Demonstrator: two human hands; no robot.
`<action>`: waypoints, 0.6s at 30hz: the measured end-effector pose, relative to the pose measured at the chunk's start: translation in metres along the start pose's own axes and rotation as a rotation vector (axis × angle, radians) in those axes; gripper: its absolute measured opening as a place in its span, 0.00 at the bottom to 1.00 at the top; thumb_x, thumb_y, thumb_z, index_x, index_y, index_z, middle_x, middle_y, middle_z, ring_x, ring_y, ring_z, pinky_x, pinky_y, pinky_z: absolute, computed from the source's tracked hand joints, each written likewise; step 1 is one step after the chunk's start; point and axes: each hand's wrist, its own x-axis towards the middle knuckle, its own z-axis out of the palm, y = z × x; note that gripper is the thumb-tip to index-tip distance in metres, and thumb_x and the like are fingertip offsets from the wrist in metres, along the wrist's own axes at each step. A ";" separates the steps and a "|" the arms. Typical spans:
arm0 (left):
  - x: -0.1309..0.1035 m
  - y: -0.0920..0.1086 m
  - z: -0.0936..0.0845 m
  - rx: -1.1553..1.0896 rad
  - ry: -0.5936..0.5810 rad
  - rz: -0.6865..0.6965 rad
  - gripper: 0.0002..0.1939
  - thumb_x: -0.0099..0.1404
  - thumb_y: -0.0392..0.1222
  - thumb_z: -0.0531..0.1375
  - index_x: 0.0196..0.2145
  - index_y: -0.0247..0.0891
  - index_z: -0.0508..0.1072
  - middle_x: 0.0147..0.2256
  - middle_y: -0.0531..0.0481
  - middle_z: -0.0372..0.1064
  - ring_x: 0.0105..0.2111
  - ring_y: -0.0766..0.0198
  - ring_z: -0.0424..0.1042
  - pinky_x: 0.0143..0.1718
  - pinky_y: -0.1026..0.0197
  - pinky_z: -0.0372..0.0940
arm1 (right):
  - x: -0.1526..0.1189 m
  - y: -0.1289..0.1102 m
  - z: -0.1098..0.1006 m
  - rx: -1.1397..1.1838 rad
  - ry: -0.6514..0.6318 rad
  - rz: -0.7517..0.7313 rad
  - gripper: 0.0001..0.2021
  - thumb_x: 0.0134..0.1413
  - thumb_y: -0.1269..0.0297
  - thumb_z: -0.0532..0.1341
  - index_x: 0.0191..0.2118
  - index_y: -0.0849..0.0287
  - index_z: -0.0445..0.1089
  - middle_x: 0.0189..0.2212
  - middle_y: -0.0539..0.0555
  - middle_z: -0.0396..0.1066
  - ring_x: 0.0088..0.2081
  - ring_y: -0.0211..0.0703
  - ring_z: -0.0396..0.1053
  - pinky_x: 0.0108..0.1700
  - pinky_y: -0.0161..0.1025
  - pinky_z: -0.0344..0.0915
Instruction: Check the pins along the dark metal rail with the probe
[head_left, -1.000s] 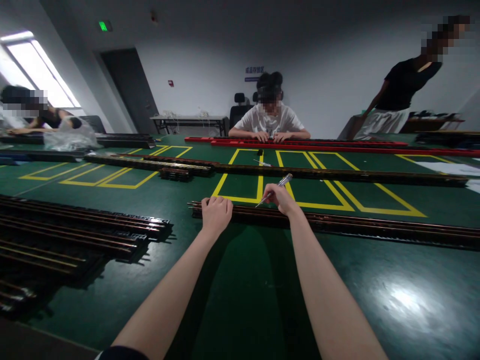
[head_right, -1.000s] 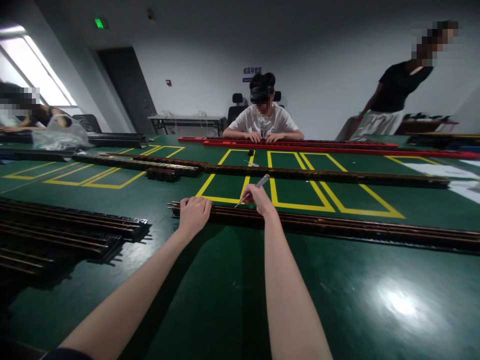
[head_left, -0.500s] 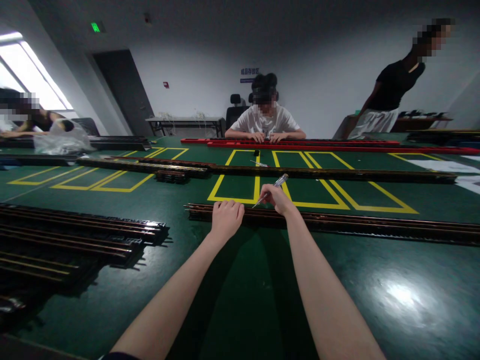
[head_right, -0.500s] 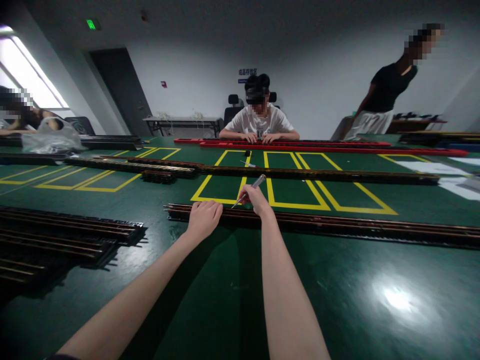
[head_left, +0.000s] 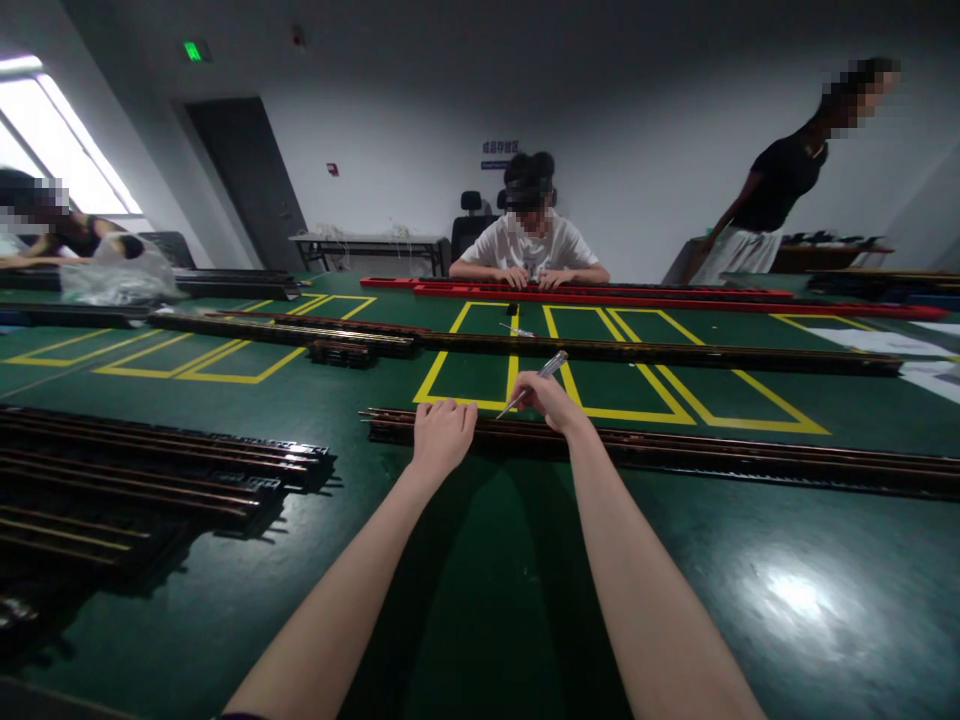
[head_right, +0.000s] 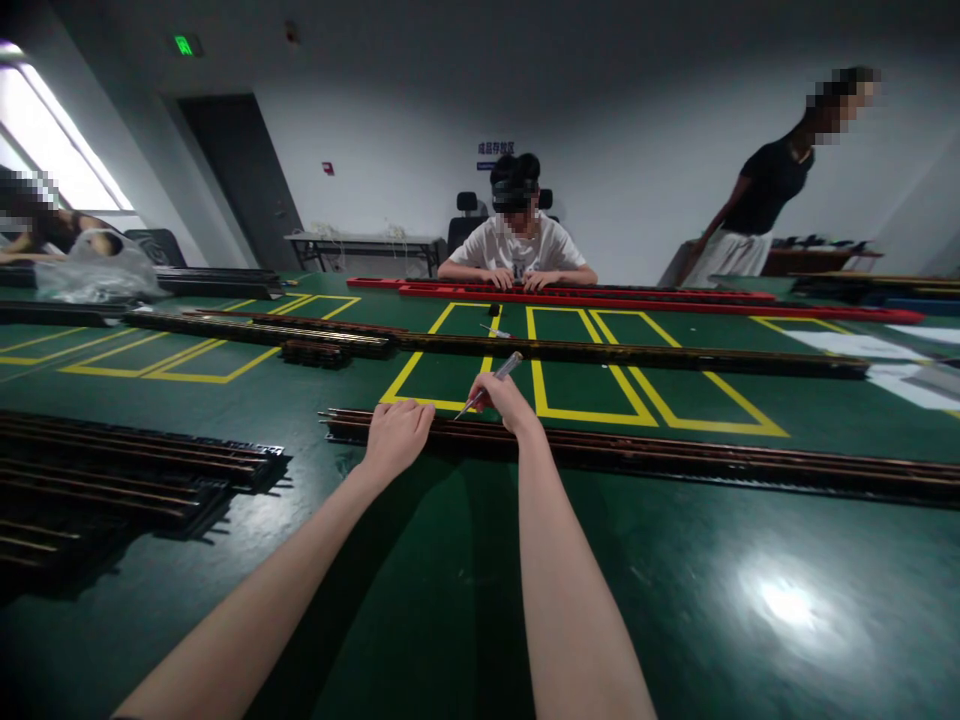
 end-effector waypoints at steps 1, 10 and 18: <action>0.000 -0.003 0.000 0.003 0.006 -0.018 0.28 0.69 0.46 0.38 0.31 0.35 0.75 0.34 0.42 0.74 0.36 0.58 0.71 0.45 0.50 0.58 | 0.001 0.000 0.002 -0.021 -0.023 0.007 0.09 0.42 0.70 0.58 0.15 0.61 0.64 0.17 0.50 0.64 0.21 0.33 0.62 0.26 0.33 0.61; 0.001 -0.036 -0.008 0.031 0.014 -0.188 0.24 0.66 0.43 0.41 0.27 0.37 0.74 0.34 0.41 0.75 0.36 0.55 0.71 0.44 0.48 0.56 | 0.004 -0.007 0.025 -0.128 -0.197 -0.006 0.10 0.50 0.69 0.58 0.21 0.61 0.69 0.26 0.52 0.70 0.27 0.34 0.66 0.32 0.33 0.67; 0.000 -0.048 -0.009 0.071 0.046 -0.254 0.23 0.65 0.41 0.41 0.25 0.37 0.73 0.32 0.41 0.75 0.35 0.55 0.71 0.44 0.47 0.55 | 0.000 -0.011 0.035 -0.130 -0.200 0.010 0.13 0.54 0.71 0.56 0.21 0.62 0.70 0.26 0.52 0.71 0.26 0.33 0.66 0.33 0.33 0.67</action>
